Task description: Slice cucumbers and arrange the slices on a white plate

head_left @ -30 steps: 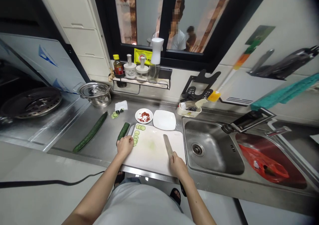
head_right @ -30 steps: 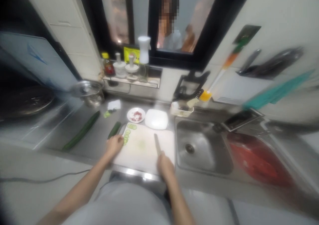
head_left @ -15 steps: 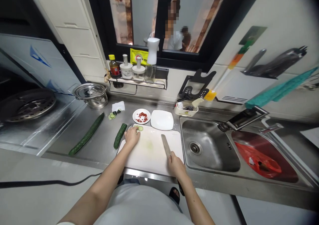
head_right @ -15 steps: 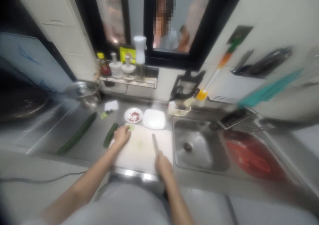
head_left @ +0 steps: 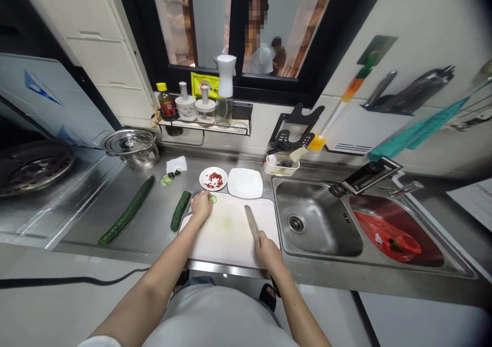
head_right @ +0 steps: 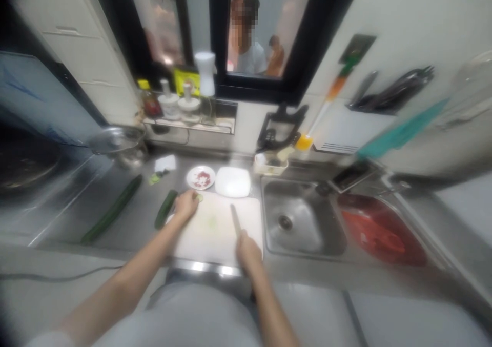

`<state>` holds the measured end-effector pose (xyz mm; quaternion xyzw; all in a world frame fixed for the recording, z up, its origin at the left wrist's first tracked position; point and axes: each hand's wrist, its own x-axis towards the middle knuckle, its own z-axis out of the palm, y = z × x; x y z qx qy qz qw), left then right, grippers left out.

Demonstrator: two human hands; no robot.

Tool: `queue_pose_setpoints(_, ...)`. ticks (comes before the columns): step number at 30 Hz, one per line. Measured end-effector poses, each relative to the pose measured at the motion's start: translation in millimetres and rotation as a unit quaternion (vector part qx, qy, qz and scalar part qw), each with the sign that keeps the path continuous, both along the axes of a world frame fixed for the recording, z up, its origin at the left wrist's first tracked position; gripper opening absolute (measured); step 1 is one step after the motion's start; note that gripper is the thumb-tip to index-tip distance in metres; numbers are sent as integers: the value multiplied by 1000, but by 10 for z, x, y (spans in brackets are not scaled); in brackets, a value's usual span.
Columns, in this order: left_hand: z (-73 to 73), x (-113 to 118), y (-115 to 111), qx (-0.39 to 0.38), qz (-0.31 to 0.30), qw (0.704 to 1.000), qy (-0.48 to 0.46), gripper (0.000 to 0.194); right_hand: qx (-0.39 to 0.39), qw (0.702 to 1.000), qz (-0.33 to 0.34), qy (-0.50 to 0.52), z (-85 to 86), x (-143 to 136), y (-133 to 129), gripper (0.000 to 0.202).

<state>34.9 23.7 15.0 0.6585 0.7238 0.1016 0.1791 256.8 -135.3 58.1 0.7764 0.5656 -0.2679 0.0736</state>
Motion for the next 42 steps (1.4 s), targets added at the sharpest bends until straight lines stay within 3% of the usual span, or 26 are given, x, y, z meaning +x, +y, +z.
queue_pose_setpoints(4,-47,6,-23,-26,38,996,-78,17,4,1000,-3,2,1,1,-3,30)
queue_pose_setpoints(9,-80,77,-159,-65,35,980,-184,15,12,1000,-1,8,-44,15,-3,31)
queue_pose_setpoints(15,-115,225,-345,-87,-2,978,-187,15,9,1000,6,6,-87,19,1,30)
queue_pose_setpoints(18,-97,267,-362,-93,-58,983,-147,16,10,1000,9,3,-84,21,2,30)
queue_pose_setpoints(21,-30,291,-317,-63,-160,980,-97,22,10,1000,11,1,-68,19,1,29)
queue_pose_setpoints(24,42,316,-236,-27,-268,961,-64,25,7,1000,10,-3,-56,7,-3,30)
queue_pose_setpoints(27,79,335,-167,-17,-316,945,-85,26,12,1000,15,-4,-59,-5,-10,30)
queue_pose_setpoints(34,110,283,-219,-27,-168,981,-94,23,25,999,44,-15,-10,-5,-64,31)
queue_pose_setpoints(42,29,282,-293,-72,-114,990,-46,13,26,992,124,-14,134,-88,-174,29)
